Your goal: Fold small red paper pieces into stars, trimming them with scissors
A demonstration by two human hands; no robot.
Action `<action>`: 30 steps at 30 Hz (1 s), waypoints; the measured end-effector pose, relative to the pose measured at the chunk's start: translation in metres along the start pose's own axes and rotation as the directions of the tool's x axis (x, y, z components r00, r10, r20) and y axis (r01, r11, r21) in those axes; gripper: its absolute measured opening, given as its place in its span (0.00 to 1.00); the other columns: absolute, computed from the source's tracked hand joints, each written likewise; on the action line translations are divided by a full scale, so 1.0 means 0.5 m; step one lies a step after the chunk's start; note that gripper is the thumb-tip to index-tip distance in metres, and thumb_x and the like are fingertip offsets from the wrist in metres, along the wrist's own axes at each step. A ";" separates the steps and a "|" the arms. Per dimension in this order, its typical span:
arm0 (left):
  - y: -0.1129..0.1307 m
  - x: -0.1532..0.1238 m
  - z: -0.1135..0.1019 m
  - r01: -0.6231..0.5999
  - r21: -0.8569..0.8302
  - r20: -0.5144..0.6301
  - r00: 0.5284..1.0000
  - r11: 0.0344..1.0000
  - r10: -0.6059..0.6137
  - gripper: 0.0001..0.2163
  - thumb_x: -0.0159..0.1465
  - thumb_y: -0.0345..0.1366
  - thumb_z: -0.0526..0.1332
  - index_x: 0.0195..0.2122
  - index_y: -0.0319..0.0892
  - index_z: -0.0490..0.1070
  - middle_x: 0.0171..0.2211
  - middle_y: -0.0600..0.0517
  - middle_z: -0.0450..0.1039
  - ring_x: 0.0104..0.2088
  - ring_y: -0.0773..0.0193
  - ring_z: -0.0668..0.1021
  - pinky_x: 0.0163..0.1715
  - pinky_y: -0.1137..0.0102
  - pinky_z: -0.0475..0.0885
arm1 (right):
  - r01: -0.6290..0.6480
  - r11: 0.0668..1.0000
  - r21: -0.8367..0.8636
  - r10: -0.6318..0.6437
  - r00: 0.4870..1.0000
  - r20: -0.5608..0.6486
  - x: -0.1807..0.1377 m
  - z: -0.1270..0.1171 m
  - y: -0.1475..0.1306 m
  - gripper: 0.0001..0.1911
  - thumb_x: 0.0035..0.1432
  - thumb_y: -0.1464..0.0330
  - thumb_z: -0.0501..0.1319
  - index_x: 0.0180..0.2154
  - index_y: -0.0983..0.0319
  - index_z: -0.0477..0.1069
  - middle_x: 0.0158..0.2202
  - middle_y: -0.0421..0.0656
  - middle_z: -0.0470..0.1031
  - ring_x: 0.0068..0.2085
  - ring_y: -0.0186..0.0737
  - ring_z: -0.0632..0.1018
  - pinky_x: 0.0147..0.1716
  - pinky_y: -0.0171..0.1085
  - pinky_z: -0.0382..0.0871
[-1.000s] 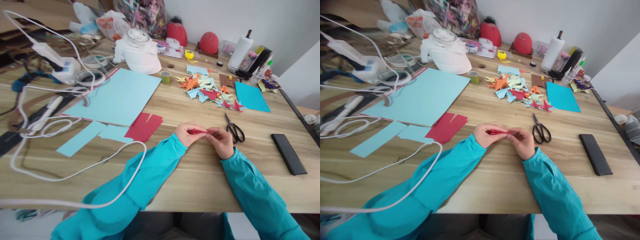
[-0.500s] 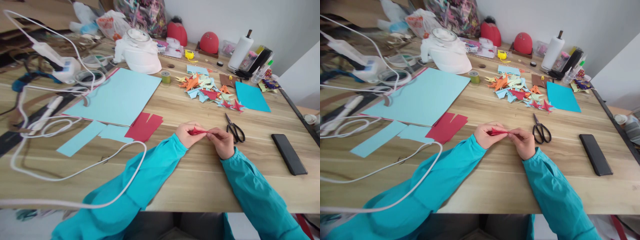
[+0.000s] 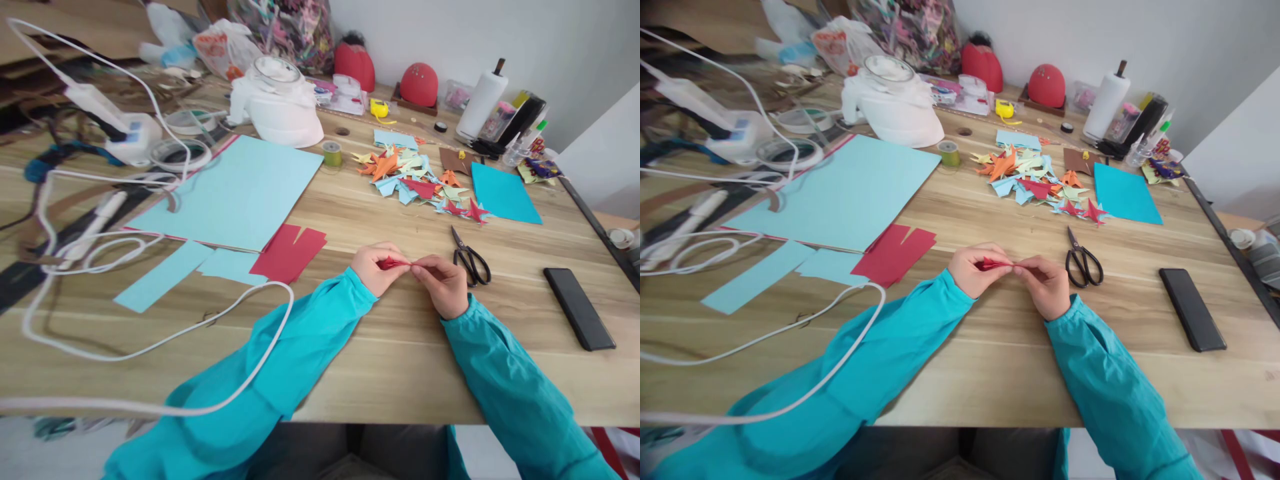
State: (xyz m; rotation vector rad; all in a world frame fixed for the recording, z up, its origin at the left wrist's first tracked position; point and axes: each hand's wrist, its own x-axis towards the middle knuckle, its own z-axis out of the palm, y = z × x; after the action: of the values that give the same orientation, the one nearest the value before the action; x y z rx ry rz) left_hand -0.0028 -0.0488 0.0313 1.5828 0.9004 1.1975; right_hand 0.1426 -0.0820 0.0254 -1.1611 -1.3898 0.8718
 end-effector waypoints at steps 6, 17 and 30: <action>-0.013 -0.001 0.004 0.079 -0.048 0.028 0.997 0.996 -0.077 0.06 0.48 0.36 0.65 0.26 0.41 0.75 0.28 0.49 0.72 0.24 0.68 0.72 0.21 0.74 0.68 | -0.016 0.999 -0.046 0.017 0.999 0.027 0.000 -0.003 0.003 0.06 0.50 0.65 0.60 0.27 0.60 0.71 0.22 0.40 0.71 0.24 0.35 0.70 0.25 0.36 0.66; -0.020 -0.003 0.005 0.157 -0.007 0.028 0.987 0.988 -0.157 0.10 0.51 0.40 0.63 0.27 0.37 0.75 0.25 0.50 0.72 0.14 0.74 0.66 0.13 0.76 0.62 | -0.065 0.998 -0.013 0.065 0.997 0.038 -0.001 -0.005 0.005 0.07 0.52 0.64 0.59 0.29 0.62 0.68 0.19 0.38 0.69 0.20 0.32 0.69 0.21 0.33 0.64; -0.012 0.001 0.006 0.307 -0.078 0.041 0.952 0.949 -0.304 0.11 0.48 0.41 0.64 0.24 0.37 0.75 0.09 0.57 0.62 0.10 0.73 0.63 0.11 0.76 0.57 | -0.057 0.998 -0.001 0.057 0.997 0.055 0.000 -0.005 0.006 0.08 0.51 0.63 0.60 0.27 0.61 0.68 0.18 0.38 0.69 0.21 0.32 0.69 0.21 0.34 0.65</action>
State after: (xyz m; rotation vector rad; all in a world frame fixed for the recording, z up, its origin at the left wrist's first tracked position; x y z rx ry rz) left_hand 0.0000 -0.0472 0.0255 1.3327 1.0215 0.9768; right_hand 0.1454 -0.0816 0.0228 -1.1889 -1.4069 0.9512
